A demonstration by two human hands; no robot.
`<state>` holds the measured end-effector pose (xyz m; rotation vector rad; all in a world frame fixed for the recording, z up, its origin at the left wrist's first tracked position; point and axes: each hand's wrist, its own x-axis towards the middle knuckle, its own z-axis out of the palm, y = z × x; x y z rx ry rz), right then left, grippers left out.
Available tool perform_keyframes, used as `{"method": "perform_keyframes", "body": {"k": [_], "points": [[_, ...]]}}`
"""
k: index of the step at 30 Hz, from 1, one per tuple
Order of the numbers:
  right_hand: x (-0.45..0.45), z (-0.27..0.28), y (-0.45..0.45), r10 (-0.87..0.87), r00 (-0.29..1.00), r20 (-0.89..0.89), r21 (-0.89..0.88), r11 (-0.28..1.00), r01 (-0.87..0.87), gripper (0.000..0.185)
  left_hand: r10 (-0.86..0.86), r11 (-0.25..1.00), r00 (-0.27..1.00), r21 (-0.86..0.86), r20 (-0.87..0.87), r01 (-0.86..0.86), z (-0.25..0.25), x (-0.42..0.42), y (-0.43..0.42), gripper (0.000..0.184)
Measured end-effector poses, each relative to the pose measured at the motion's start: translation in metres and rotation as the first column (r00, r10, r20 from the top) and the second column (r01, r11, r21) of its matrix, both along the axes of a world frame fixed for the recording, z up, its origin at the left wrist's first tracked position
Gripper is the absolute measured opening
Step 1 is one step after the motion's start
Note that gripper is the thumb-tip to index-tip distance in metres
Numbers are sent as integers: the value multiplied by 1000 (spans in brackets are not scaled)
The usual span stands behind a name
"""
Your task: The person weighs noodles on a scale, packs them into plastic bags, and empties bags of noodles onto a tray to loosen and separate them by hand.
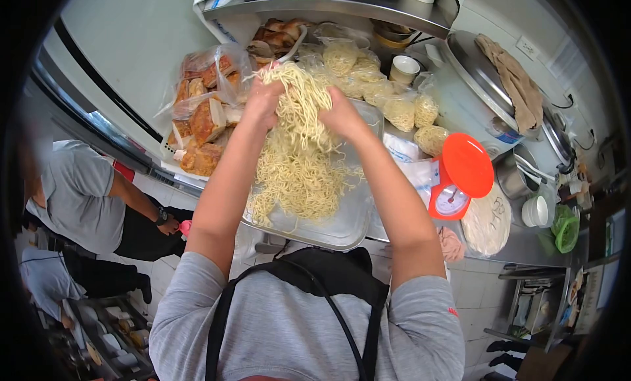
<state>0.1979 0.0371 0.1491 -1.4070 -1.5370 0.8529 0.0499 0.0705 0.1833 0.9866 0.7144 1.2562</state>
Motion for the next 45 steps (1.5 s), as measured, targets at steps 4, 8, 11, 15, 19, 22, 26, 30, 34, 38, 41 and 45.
{"method": "perform_keyframes", "body": {"k": [4, 8, 11, 15, 19, 22, 26, 30, 34, 38, 41, 45], "points": [[25, -81, 13, 16, 937, 349, -144, 989, 37, 39, 84, 964, 995, 257, -54, -68, 11, 2, 23, 44], [49, -103, -3, -1, 933, 360, -271, 957, 106, 31, 74, 973, 997, 218, 17, -76, 48, -15, 25, 44], [63, -115, -10, 127, 773, 622, -272, 960, 61, 29, 81, 956, 994, 278, 69, -97, 66, -20, 36, 35], [79, -126, -11, 469, 537, 701, -579, 814, 44, 38, 53, 902, 995, 424, 88, -86, 108, -29, 36, 26], [57, -62, -25, 284, 790, 543, -433, 901, -27, 54, 64, 885, 995, 466, -71, -23, 105, -19, 32, 27], [37, -74, -15, 257, 764, 592, -277, 955, -107, 54, 216, 936, 941, 330, -262, -123, 70, -13, 44, 27], [5, -116, -19, 217, 709, 671, -372, 925, 69, 52, 293, 932, 880, 315, -374, -177, 10, -14, 39, 22], [5, -93, -8, 144, 829, 540, -314, 949, 40, 52, 145, 988, 955, -13, -257, -154, -54, -33, 54, 21], [-2, 13, -12, -211, 879, 428, -11, 971, 239, 46, 59, 980, 997, -186, -43, -66, -57, -51, 45, 20], [7, 65, 4, -127, 991, -50, 137, 982, 132, 39, 21, 990, 996, -138, -87, -33, -67, -66, 56, 23], [5, 57, 11, -88, 984, -152, 237, 964, 123, 30, -38, 994, 999, -101, -38, 34, -58, -66, 47, 19], [-1, 37, 21, -92, 994, 65, 260, 963, 72, 28, 105, 992, 986, -56, -128, -113, -51, -64, 37, 22]]}}
